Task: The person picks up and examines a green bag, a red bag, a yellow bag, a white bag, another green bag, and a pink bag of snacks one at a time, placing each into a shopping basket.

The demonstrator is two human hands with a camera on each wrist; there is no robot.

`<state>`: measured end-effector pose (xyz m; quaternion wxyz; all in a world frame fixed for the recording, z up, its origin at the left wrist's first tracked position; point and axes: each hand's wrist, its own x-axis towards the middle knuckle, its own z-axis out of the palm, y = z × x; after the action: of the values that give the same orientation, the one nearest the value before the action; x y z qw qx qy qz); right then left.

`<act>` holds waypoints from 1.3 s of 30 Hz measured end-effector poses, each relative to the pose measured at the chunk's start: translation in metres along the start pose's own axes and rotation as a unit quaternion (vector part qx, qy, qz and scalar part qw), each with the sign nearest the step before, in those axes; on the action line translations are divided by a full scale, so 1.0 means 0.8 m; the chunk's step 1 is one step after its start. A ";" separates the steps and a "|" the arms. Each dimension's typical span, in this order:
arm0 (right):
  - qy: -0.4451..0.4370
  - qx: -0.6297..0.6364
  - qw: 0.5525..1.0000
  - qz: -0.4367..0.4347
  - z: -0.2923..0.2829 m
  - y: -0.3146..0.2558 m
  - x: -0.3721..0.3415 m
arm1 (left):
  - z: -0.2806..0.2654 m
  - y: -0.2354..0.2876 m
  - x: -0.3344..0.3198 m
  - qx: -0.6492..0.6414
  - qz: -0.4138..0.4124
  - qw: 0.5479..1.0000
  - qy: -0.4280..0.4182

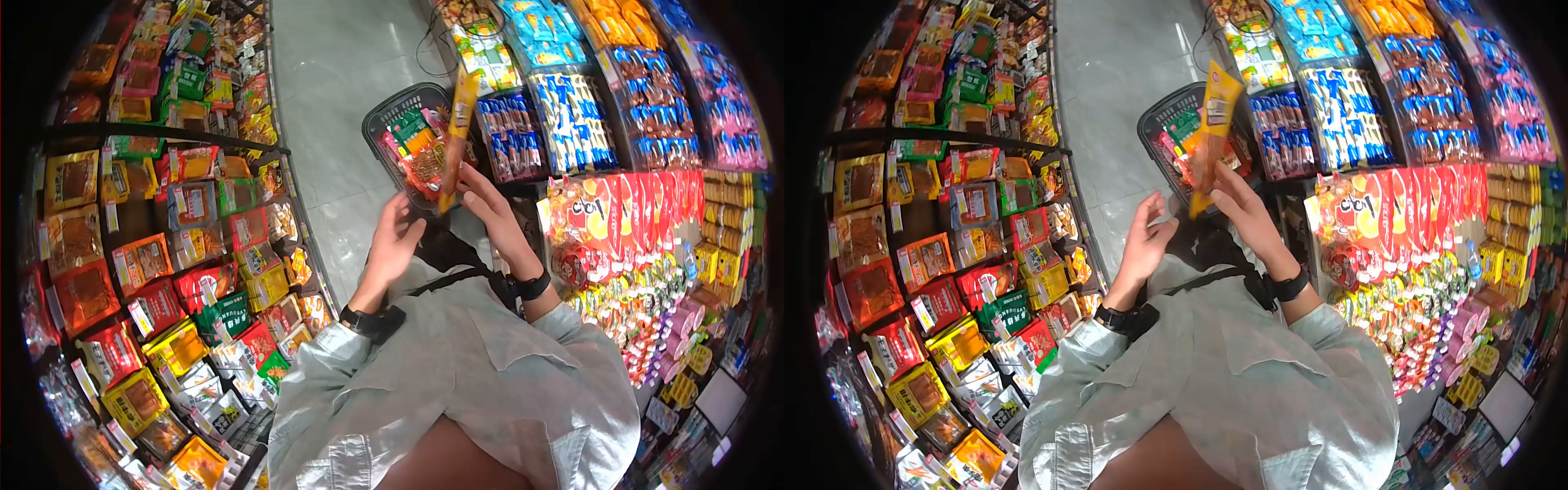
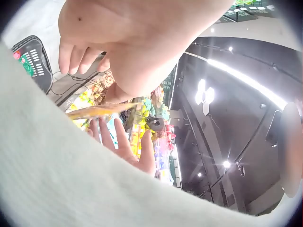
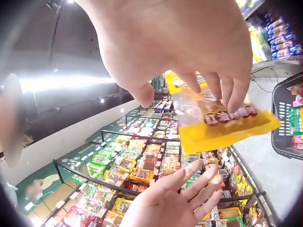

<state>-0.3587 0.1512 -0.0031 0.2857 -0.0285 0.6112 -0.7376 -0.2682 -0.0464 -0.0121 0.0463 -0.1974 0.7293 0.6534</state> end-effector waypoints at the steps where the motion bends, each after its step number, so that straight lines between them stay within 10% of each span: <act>1: -0.005 -0.010 1.000 -0.007 0.003 -0.002 0.005 | -0.002 -0.009 0.001 -0.012 0.002 1.000 -0.009; 39: -0.322 -0.207 0.911 0.155 0.515 0.060 0.185 | -0.467 -0.265 -0.095 -0.218 -0.058 0.944 0.239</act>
<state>-0.3025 -0.2852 0.0111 0.5655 -0.2274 0.6217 -0.4919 -0.0538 -0.4066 -0.1324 -0.1361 -0.3947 0.5457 0.7265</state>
